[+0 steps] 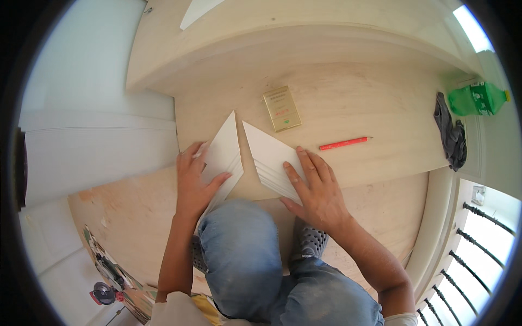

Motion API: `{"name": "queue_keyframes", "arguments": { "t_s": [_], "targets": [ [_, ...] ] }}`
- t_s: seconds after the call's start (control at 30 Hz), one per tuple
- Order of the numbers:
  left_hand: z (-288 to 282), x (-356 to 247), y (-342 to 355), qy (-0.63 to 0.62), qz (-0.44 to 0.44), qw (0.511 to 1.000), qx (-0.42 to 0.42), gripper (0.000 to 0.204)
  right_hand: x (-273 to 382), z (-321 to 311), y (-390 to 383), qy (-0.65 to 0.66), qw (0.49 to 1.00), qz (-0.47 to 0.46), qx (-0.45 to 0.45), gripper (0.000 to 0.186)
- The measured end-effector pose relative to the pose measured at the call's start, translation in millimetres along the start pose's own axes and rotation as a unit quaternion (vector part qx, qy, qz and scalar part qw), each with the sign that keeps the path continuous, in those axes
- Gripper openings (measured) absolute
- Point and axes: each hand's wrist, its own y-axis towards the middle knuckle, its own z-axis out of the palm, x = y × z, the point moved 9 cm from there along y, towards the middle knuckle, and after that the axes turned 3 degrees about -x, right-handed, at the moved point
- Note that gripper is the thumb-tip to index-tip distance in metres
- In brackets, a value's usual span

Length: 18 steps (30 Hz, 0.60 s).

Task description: Cutting pieces of decorative white molding with a miter saw and fitting them together on a surface.

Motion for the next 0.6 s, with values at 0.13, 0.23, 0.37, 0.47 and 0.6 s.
{"name": "queue_keyframes", "arguments": {
  "t_s": [0.13,0.23,0.37,0.47,0.6],
  "targets": [
    [23.6,-12.5,16.1,-0.008,0.062,0.998,0.012,0.076,8.5,6.8,2.7,-0.004,1.000,0.004,-0.011,0.086],
    [28.2,-10.8,21.5,-0.025,0.047,0.999,0.007,0.077,15.1,12.9,6.9,-0.008,1.000,0.001,-0.013,0.088],
    [32.7,-10.3,21.4,-0.037,0.065,0.997,-0.019,0.078,19.6,21.7,6.8,-0.018,1.000,0.014,0.000,0.090],
    [34.2,-10.8,20.8,-0.043,0.073,0.996,-0.016,0.079,22.2,27.4,5.5,-0.014,1.000,0.018,0.009,0.091],
    [30.9,-13.7,20.0,-0.055,0.089,0.994,-0.033,0.081,19.0,29.1,6.0,-0.018,1.000,0.000,0.019,0.089]
  ]
}}
